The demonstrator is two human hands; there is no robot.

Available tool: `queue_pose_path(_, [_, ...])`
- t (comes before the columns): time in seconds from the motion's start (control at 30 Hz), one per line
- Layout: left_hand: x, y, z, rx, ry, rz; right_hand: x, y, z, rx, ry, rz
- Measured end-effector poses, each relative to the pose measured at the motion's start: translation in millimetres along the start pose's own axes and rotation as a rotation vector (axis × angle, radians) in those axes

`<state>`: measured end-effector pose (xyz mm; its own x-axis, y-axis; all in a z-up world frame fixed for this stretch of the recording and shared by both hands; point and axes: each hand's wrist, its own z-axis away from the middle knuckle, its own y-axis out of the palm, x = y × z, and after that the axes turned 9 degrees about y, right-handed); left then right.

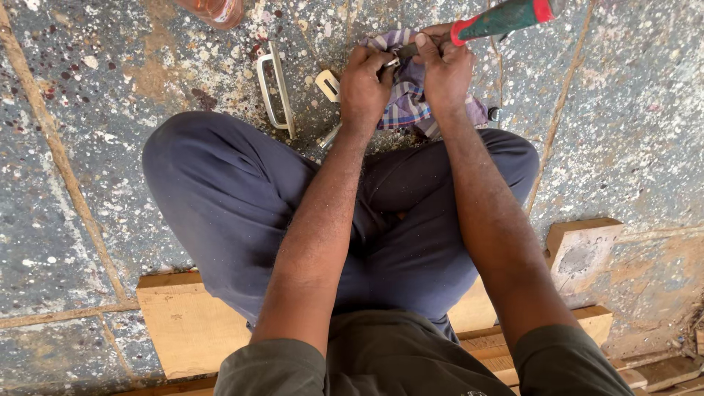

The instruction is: The person scrapes and pries at a small metal latch component using screwdrivers while holding it with a cloth, then wipes the object.

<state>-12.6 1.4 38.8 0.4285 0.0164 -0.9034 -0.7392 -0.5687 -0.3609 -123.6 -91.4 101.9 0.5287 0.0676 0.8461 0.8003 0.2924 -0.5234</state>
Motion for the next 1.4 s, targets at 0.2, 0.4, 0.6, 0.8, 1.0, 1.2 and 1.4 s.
queue_pose_path(0.2, [-2,0,-6,0.067,-0.053,-0.056,2,-1,7,-0.009,-0.003,-0.048])
queue_pose_path(0.4, [-3,1,-6,0.019,0.012,-0.134,6,-4,16,0.002,-0.181,0.049])
queue_pose_path(0.6, [4,6,-4,0.056,-0.017,-0.127,8,-2,19,0.018,-0.188,0.1])
queue_pose_path(0.8, [9,12,-4,0.081,-0.016,-0.119,4,-7,8,-0.002,-0.026,-0.021])
queue_pose_path(1.0, [6,14,-7,0.048,0.006,-0.124,-1,-13,-9,-0.007,0.158,-0.14])
queue_pose_path(1.2, [1,5,-5,0.028,0.03,-0.102,-3,-11,-9,0.027,0.128,-0.276])
queue_pose_path(1.4, [-6,-1,-5,0.022,0.053,-0.148,-4,-10,-13,-0.048,0.266,-0.312])
